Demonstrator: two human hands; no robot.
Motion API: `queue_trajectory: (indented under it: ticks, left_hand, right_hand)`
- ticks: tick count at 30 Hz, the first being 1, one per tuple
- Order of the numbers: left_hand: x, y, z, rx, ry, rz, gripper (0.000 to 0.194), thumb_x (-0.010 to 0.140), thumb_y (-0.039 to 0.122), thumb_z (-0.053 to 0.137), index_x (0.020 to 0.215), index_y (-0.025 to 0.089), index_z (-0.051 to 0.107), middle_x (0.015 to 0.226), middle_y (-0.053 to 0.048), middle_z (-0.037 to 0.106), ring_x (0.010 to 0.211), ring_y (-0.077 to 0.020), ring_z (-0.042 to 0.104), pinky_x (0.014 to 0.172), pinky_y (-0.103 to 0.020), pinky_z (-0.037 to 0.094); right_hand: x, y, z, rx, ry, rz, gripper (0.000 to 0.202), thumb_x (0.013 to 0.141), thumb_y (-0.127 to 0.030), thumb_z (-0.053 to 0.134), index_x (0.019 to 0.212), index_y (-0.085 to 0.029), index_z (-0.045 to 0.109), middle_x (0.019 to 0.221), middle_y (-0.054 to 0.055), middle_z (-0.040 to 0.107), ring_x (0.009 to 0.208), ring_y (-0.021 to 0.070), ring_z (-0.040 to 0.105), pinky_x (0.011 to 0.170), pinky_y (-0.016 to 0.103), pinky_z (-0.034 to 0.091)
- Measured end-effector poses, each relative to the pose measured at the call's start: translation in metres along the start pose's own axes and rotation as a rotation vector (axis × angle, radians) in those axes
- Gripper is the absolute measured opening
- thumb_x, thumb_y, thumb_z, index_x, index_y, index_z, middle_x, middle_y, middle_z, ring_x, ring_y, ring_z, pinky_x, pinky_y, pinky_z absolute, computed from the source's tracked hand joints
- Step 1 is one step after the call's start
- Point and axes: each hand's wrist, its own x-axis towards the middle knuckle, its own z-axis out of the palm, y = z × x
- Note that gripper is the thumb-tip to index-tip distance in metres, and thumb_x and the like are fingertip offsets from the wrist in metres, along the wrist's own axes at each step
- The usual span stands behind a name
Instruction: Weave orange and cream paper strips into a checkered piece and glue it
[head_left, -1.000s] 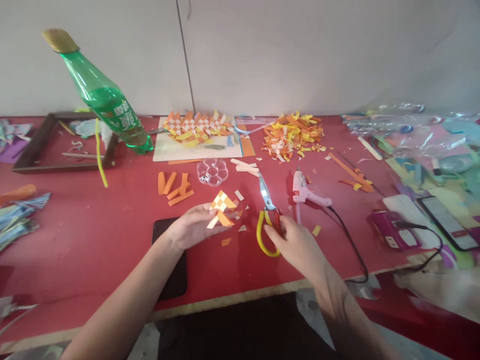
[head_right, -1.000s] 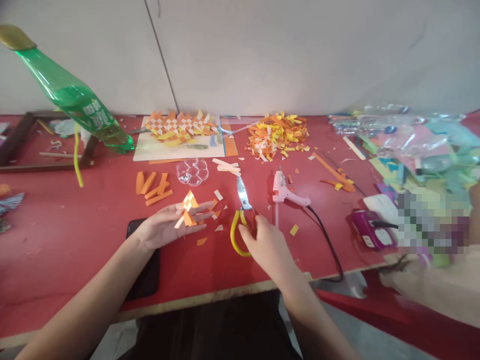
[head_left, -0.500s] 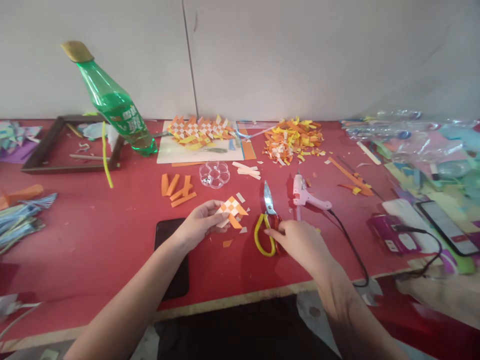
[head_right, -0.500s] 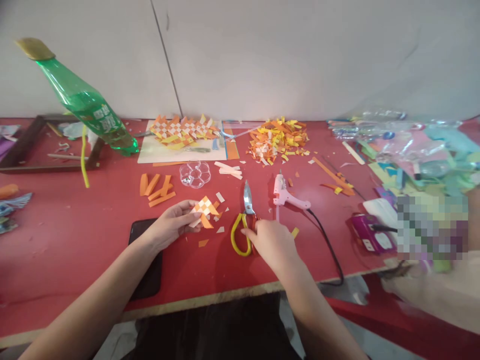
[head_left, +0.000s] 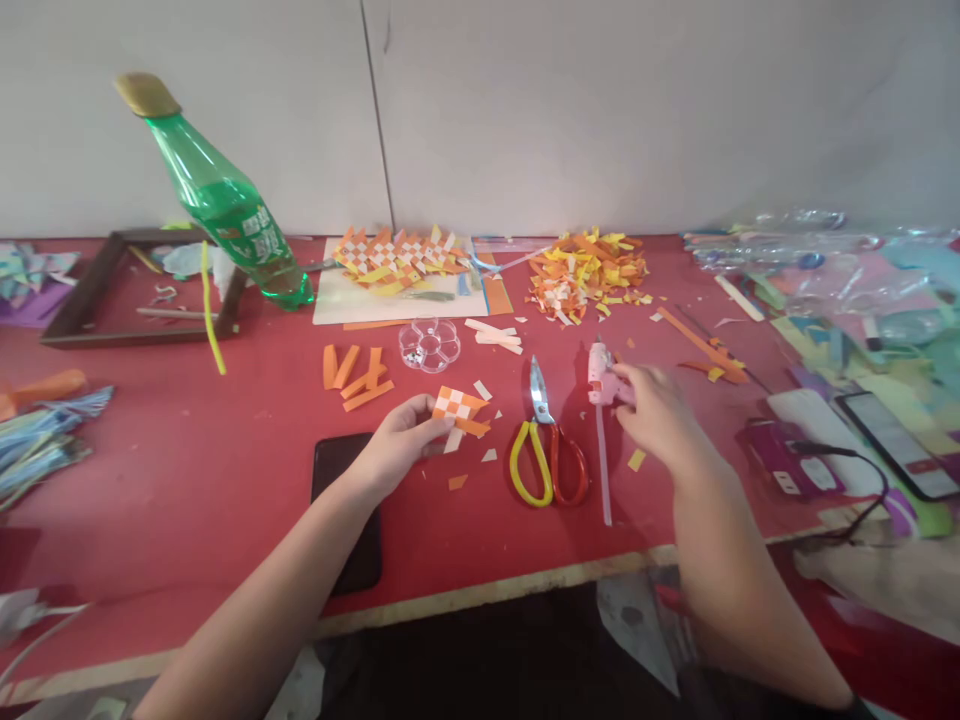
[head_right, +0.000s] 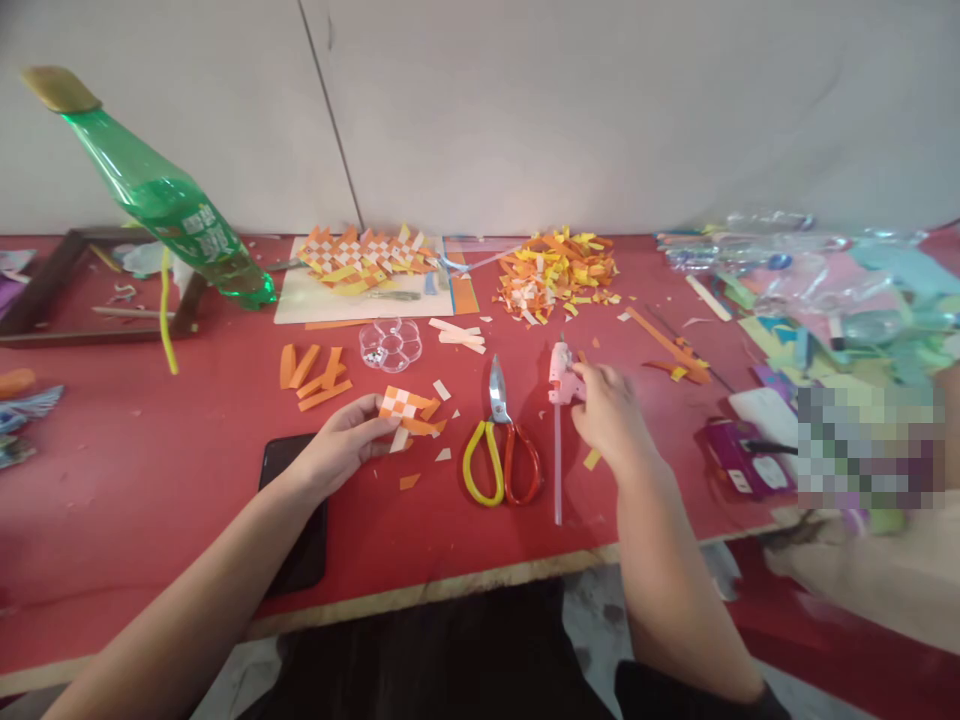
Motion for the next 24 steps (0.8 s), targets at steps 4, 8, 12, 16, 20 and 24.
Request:
queue_trajectory:
  ticks: [4,8,12,16,20,24]
  left_hand:
    - [0.002,-0.002,-0.001,0.014,0.006,0.014,0.024,0.076,0.029,0.078,0.082,0.016,0.058,0.081,0.002,0.064,0.071,-0.0080,0.063,0.071,-0.021,0.053]
    - [0.002,-0.002,-0.002,0.027,0.014,0.019,0.026,0.076,0.030,0.078,0.093,0.018,0.063,0.089,-0.001,0.067,0.075,-0.0103,0.064,0.071,-0.022,0.053]
    - [0.001,-0.001,-0.001,0.034,0.038,0.018,0.025,0.076,0.033,0.077,0.091,0.018,0.064,0.087,-0.001,0.068,0.072,-0.0115,0.065,0.071,-0.024,0.053]
    - [0.001,-0.002,0.001,0.045,0.067,0.026,0.026,0.075,0.036,0.077,0.089,0.017,0.065,0.084,-0.001,0.068,0.070,-0.0117,0.064,0.071,-0.025,0.053]
    - [0.002,-0.003,0.003,0.048,0.101,0.054,0.029,0.076,0.043,0.075,0.087,0.017,0.065,0.083,-0.002,0.068,0.071,-0.0140,0.065,0.071,-0.027,0.054]
    - [0.005,-0.003,0.006,0.082,0.139,0.113,0.032,0.076,0.047,0.073,0.085,0.018,0.064,0.079,-0.001,0.068,0.070,-0.0154,0.066,0.071,-0.029,0.054]
  right_hand:
    - [0.010,0.026,0.021,-0.018,0.003,0.005,0.054,0.070,-0.011,0.054,0.124,-0.014,0.055,0.120,0.018,0.060,0.113,0.0319,0.056,0.096,0.044,0.045]
    - [0.012,0.033,0.025,-0.048,0.032,0.070,0.043,0.071,-0.018,0.057,0.113,-0.007,0.061,0.124,0.026,0.052,0.123,0.0375,0.049,0.098,0.046,0.041]
    - [0.014,0.036,0.018,-0.032,0.019,0.113,0.031,0.070,-0.025,0.060,0.098,-0.014,0.064,0.098,0.019,0.064,0.101,0.0366,0.059,0.088,0.048,0.043]
    - [0.013,0.030,0.010,0.069,0.102,0.151,0.036,0.071,-0.031,0.062,0.105,-0.018,0.060,0.092,0.014,0.067,0.085,0.0299,0.061,0.080,0.043,0.043]
    - [0.013,0.014,0.005,0.281,0.233,0.138,0.032,0.077,-0.039,0.058,0.102,-0.019,0.057,0.086,0.012,0.065,0.073,0.0233,0.058,0.066,0.034,0.043]
    - [0.021,-0.009,0.005,0.549,0.321,0.066,0.024,0.081,-0.043,0.051,0.086,-0.020,0.053,0.072,0.005,0.057,0.063,0.0176,0.052,0.061,0.031,0.044]
